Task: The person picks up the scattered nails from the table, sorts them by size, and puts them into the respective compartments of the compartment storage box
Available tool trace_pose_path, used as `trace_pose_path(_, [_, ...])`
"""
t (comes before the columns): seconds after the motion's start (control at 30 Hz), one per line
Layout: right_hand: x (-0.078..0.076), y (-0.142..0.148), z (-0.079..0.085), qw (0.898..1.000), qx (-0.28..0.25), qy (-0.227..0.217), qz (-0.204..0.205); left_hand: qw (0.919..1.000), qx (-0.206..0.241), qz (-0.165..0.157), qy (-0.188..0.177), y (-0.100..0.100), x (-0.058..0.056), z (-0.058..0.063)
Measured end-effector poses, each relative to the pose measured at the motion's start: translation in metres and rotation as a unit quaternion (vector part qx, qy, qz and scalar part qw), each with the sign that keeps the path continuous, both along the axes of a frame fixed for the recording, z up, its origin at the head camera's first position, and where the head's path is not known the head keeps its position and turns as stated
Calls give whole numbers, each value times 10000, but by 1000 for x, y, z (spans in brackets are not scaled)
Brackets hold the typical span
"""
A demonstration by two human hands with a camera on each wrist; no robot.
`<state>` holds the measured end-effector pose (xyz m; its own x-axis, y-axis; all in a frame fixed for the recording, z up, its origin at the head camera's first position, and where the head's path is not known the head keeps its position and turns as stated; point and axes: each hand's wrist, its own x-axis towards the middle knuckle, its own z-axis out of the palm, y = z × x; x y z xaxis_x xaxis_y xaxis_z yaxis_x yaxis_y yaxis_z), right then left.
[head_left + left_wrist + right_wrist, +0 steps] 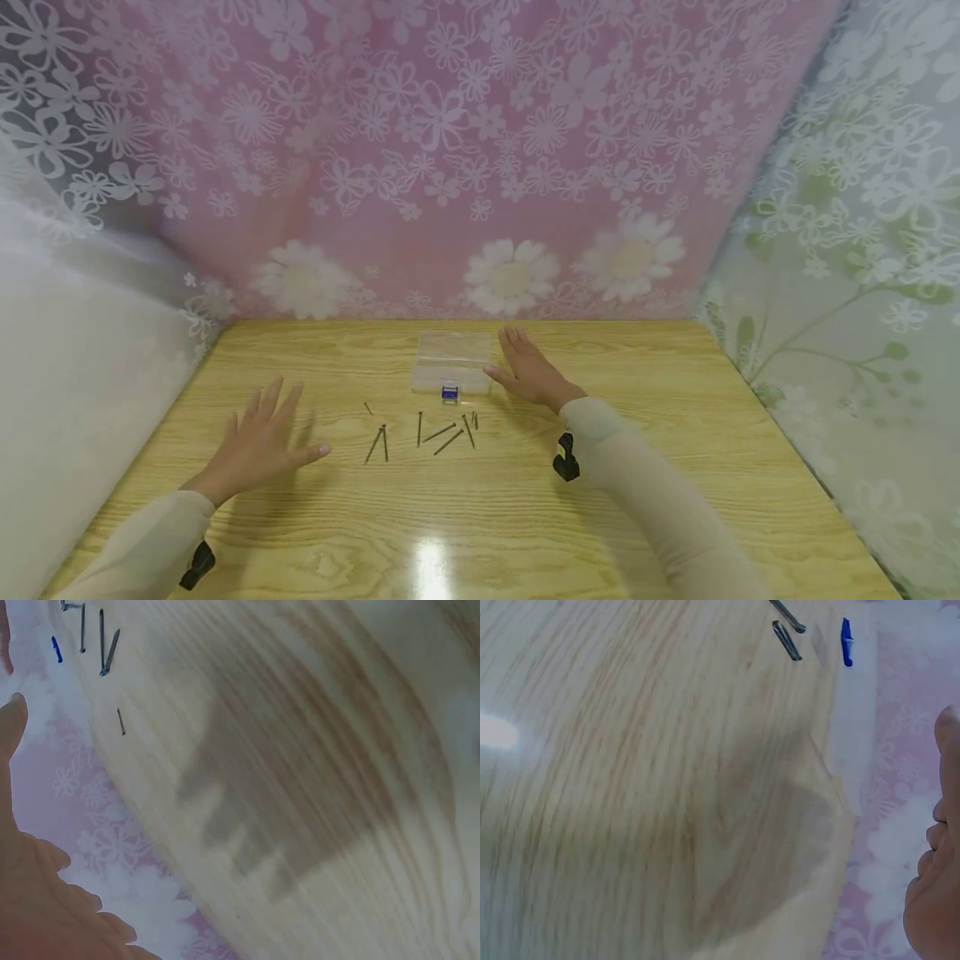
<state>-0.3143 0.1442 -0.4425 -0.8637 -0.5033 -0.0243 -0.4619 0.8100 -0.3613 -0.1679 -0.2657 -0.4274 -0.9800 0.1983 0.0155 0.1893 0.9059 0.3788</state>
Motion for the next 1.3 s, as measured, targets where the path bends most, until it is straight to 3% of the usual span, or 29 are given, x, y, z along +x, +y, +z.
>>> trace_pose_path(0.3, [-7,-22,-20,9998,102,-160,-65,9996,271,-89,-73,8,5,-14])
trace_pose_path(0.57, [-7,-26,-29,9994,-2,-337,70,9992,362,-179,-79,15,4,-24])
trace_pose_path(1.1, [-2,-27,-41,9998,55,-158,-47,9957,829,-404,15,37,3,-47])
trace_pose_path(1.3, [3,-28,-42,9998,186,18,-36,9929,1137,-306,-175,47,7,-52])
